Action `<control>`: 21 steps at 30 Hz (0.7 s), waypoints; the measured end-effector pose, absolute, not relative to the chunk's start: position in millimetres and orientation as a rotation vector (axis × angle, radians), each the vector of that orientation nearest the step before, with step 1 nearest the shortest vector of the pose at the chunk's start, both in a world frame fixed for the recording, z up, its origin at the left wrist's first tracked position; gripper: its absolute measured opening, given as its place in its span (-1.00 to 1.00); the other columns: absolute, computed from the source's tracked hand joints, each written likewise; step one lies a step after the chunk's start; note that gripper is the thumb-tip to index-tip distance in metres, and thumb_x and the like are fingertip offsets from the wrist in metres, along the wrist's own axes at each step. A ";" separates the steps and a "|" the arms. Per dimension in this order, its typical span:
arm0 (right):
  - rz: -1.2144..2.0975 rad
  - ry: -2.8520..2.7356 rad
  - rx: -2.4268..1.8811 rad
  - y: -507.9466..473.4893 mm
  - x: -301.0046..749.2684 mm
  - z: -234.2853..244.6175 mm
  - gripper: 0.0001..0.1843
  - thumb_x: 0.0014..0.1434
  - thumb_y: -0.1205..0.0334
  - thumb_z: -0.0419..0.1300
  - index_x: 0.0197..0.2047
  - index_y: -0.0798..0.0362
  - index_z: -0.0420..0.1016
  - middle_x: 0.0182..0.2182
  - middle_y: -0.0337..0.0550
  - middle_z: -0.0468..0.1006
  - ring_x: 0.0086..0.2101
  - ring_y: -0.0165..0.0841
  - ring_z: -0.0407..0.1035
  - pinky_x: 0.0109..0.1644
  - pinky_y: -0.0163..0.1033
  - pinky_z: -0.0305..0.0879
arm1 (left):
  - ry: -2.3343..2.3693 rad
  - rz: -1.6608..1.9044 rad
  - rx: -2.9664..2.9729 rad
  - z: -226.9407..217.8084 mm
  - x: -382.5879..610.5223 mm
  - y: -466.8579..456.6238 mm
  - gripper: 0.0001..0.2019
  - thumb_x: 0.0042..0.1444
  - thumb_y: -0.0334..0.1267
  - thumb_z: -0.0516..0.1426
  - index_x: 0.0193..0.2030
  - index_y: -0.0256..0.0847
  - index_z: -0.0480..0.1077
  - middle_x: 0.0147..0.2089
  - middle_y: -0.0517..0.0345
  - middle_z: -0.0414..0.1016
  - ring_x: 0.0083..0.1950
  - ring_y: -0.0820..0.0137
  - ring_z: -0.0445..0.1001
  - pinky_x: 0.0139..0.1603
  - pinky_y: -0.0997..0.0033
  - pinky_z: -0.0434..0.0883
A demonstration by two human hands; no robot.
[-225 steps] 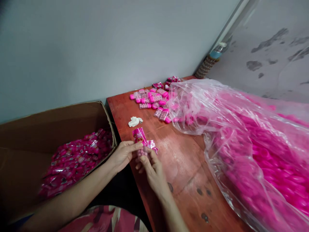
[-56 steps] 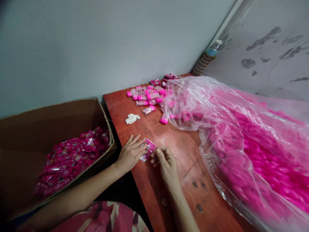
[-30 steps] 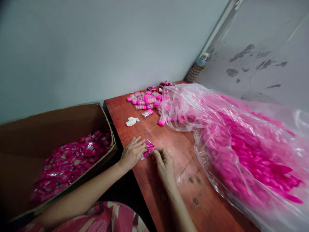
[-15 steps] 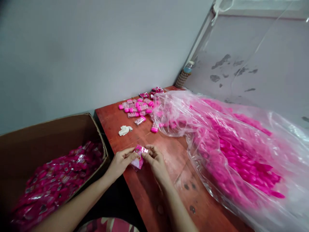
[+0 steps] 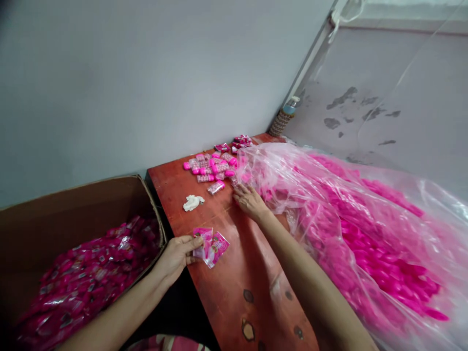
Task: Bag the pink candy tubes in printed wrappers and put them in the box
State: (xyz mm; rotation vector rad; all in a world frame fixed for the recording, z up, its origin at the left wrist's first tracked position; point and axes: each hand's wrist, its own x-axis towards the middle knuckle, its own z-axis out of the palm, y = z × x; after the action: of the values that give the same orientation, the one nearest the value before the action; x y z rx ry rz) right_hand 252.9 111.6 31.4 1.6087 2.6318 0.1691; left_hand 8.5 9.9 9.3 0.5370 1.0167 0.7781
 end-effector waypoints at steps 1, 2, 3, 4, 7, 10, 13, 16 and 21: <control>0.157 2.643 1.578 113.3 255.5 30.2 -0.73 0.17 0.42 0.01 -0.10 0.09 0.42 0.05 -0.02 0.38 0.13 -0.13 0.09 0.15 -0.01 -0.03 | 1.011 0.801 0.470 8.4 7.2 10.6 -0.72 -0.27 -0.17 0.32 -0.56 -0.36 0.42 -0.60 0.16 0.43 -0.58 0.54 0.36 -0.55 0.58 0.33; 0.148 2.661 1.569 111.6 256.2 29.0 -0.73 0.17 0.43 0.00 -0.09 0.09 0.41 0.02 -0.03 0.41 0.13 -0.15 0.09 0.16 -0.02 -0.06 | 1.002 0.820 0.409 7.5 6.1 11.4 -0.73 -0.27 -0.19 0.33 -0.55 -0.36 0.42 -0.58 0.17 0.44 -0.58 0.54 0.37 -0.56 0.58 0.34; 0.128 2.689 1.595 106.6 254.9 28.0 -0.73 0.18 0.42 0.00 -0.09 0.10 0.40 0.00 -0.02 0.43 0.12 -0.15 0.11 0.17 -0.01 -0.06 | 0.992 0.837 0.353 7.0 5.3 12.4 -0.74 -0.27 -0.21 0.33 -0.53 -0.36 0.42 -0.58 0.17 0.44 -0.58 0.54 0.37 -0.57 0.58 0.34; 0.080 2.733 1.679 98.2 251.3 27.3 -0.74 0.18 0.38 0.00 -0.08 0.10 0.39 -0.04 0.00 0.45 0.09 -0.14 0.15 0.15 -0.01 -0.03 | 0.982 0.855 0.297 6.9 5.0 13.3 -0.75 -0.26 -0.23 0.33 -0.52 -0.36 0.42 -0.57 0.17 0.44 -0.58 0.54 0.37 -0.57 0.58 0.35; -0.482 2.837 2.301 55.7 227.0 28.3 -0.76 0.14 0.19 0.10 -0.11 0.06 0.37 -0.23 -0.02 0.52 -0.19 -0.17 0.38 -0.10 -0.07 0.25 | 0.943 0.926 0.131 8.8 7.1 16.3 -0.80 -0.18 -0.29 0.30 -0.44 -0.34 0.42 -0.53 0.18 0.45 -0.55 0.54 0.39 -0.53 0.55 0.40; -1.821 2.451 2.647 1.7 189.8 32.7 -0.70 0.09 0.05 0.14 -0.14 0.02 0.33 -0.40 -0.18 0.50 -0.48 -0.32 0.38 -0.42 -0.22 0.33 | 0.899 0.975 0.011 12.1 13.5 18.4 -0.83 -0.12 -0.32 0.27 -0.39 -0.32 0.40 -0.48 0.16 0.47 -0.48 0.47 0.46 -0.43 0.47 0.46; -2.366 2.015 2.639 -40.4 154.9 33.6 -0.62 0.12 0.02 0.10 -0.03 0.01 0.30 -0.27 -0.12 0.50 -0.38 -0.30 0.41 -0.42 -0.25 0.37 | 0.893 0.991 -0.036 15.2 21.4 17.9 -0.86 -0.08 -0.33 0.25 -0.41 -0.32 0.38 -0.47 0.11 0.48 -0.47 0.43 0.48 -0.40 0.44 0.47; -2.280 2.046 2.766 -58.8 133.7 27.0 -0.54 0.12 0.06 0.12 0.08 -0.01 0.22 -0.08 -0.08 0.45 -0.18 -0.25 0.39 -0.23 -0.22 0.38 | 0.900 0.975 -0.036 18.6 26.9 14.5 -0.84 -0.06 -0.29 0.23 -0.42 -0.34 0.36 -0.50 0.09 0.48 -0.52 0.45 0.46 -0.48 0.48 0.44; -2.257 2.147 2.864 -60.4 125.9 15.6 -0.43 0.12 0.10 0.13 0.16 -0.04 0.05 -0.12 -0.05 0.47 -0.23 -0.27 0.43 -0.22 -0.17 0.39 | 0.921 0.962 0.043 25.4 29.4 7.0 -0.76 -0.14 -0.21 0.27 -0.49 -0.33 0.34 -0.58 0.14 0.43 -0.60 0.47 0.39 -0.65 0.55 0.31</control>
State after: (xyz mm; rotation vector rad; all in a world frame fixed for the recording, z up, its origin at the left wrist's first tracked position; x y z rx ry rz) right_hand 125.9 -60.4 15.6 2.8637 2.1468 -2.2568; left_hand 29.4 7.0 25.4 0.0434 0.9213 0.9623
